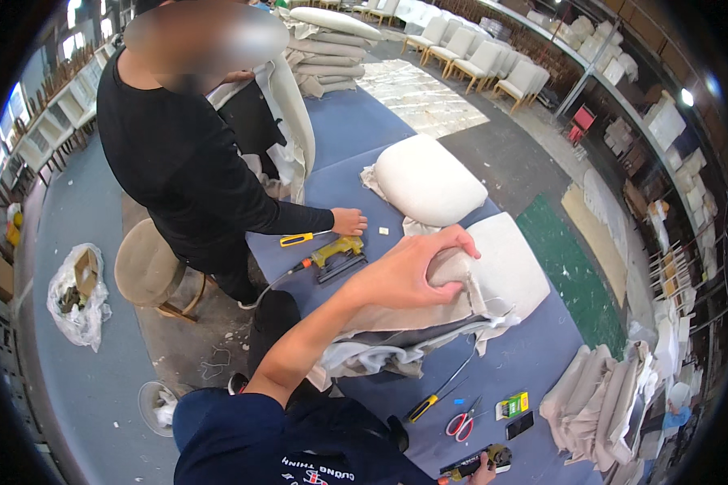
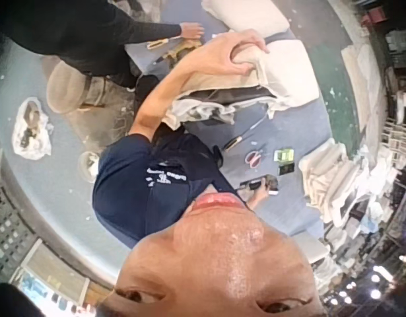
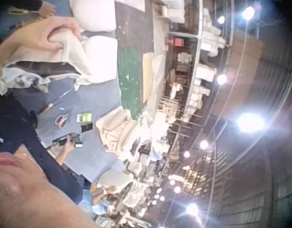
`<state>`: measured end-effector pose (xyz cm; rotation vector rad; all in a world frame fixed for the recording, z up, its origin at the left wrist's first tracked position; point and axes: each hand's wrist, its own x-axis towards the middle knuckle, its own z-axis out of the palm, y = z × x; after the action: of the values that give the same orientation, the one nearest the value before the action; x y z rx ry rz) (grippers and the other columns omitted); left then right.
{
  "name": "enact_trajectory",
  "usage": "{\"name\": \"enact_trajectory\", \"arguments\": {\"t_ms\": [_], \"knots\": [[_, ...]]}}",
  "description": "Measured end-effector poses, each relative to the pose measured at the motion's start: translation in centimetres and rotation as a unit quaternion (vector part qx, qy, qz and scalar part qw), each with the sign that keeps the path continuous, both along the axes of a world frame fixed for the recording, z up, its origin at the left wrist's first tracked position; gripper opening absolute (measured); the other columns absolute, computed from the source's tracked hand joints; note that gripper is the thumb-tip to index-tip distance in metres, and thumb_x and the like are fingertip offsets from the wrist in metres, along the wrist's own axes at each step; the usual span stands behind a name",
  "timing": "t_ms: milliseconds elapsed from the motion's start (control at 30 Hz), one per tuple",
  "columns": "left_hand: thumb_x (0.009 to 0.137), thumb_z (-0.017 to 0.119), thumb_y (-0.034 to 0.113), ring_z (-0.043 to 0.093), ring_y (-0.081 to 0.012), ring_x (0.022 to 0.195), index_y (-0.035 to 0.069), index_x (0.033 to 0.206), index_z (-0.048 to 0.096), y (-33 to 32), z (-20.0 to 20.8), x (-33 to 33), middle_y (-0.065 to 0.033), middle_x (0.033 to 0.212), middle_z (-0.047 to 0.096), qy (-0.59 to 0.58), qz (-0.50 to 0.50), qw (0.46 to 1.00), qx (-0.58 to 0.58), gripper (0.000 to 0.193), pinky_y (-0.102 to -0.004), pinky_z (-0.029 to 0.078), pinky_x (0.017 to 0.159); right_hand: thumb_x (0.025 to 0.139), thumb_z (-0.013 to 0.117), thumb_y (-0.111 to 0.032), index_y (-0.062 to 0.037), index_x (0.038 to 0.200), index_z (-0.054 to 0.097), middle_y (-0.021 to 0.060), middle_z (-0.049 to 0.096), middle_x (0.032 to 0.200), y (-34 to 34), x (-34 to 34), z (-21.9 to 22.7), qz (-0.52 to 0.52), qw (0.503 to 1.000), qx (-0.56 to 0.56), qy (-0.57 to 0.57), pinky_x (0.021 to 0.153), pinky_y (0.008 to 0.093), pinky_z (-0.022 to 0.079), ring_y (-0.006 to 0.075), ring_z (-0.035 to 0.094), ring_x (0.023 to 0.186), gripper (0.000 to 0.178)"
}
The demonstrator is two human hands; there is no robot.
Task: The person is upholstering a chair seat by hand. They pull fabric over a foam cushion, fold the edges, and secure the material using a staple gun. The person also uses scissors to trim excess fabric and a screwdriver to adjust the cushion. The task is performed in a workshop setting with other workers visible in the background.
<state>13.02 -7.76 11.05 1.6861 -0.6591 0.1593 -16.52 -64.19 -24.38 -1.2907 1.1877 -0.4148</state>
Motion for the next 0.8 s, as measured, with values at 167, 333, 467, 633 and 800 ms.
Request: {"name": "enact_trajectory", "arguments": {"t_ms": [167, 333, 467, 633, 800], "knots": [[0.076, 0.071, 0.007, 0.065, -0.022, 0.11, 0.005, 0.12, 0.059, -0.3, 0.9, -0.7, -0.0086, 0.119, 0.066, 0.0, 0.008, 1.0, 0.024, 0.045, -0.0312, 0.048, 0.098, 0.089, 0.073, -0.021, -0.0104, 0.106, 0.064, -0.0021, 0.051, 0.063, 10.6, 8.8, 8.4, 0.108, 0.986, 0.021, -0.124, 0.051, 0.0262, 0.045, 0.0113, 0.052, 0.054, 0.022], [0.076, 0.07, 0.005, 0.065, -0.0206, 0.11, 0.005, 0.12, 0.061, -1.7, 1.1, -0.8, -0.0094, 0.117, 0.067, -0.014, 0.01, 0.999, 0.034, 0.044, -0.0318, 0.048, 0.098, 0.087, 0.074, -0.012, -0.0039, 0.105, 0.062, -0.0012, 0.054, 0.07, 19.8, 18.5, 25.0, 0.31, 0.918, -0.133, -0.21, 0.052, 0.0259, 0.042, 0.0094, 0.053, 0.059, 0.023], [0.076, 0.068, 0.002, 0.063, -0.0191, 0.112, 0.004, 0.119, 0.063, -2.4, 1.1, -1.3, -0.0109, 0.121, 0.068, -0.013, -0.015, 0.999, 0.036, 0.043, -0.0314, 0.046, 0.1, 0.092, 0.074, -0.019, -0.0028, 0.091, 0.066, -0.0005, 0.059, 0.071, 22.2, 20.5, 34.6, 0.412, 0.862, -0.22, -0.195, 0.057, 0.0269, 0.041, 0.0078, 0.053, 0.061, 0.018], [0.076, 0.066, -0.002, 0.062, -0.0204, 0.116, 0.003, 0.119, 0.063, -3.6, 1.1, -1.0, -0.0116, 0.124, 0.068, -0.027, -0.038, 0.999, 0.026, 0.043, -0.0327, 0.045, 0.103, 0.074, 0.075, -0.014, 0.0014, 0.097, 0.069, 0.0067, 0.058, 0.063, 27.1, 22.1, 43.3, 0.46, 0.498, -0.648, -0.347, 0.052, 0.0329, 0.047, 0.023, 0.059, 0.053, 0.028], [0.074, 0.066, -0.003, 0.063, -0.0234, 0.116, 0.004, 0.117, 0.063, -2.6, 1.0, -1.0, -0.012, 0.124, 0.067, -0.049, -0.024, 0.998, 0.026, 0.043, -0.0332, 0.045, 0.101, 0.07, 0.073, -0.015, -0.003, 0.113, 0.068, 0.0058, 0.064, 0.069, 28.2, 22.5, 42.6, 0.547, 0.441, -0.631, -0.329, 0.054, 0.0346, 0.049, 0.0235, 0.065, 0.058, 0.045]]}}
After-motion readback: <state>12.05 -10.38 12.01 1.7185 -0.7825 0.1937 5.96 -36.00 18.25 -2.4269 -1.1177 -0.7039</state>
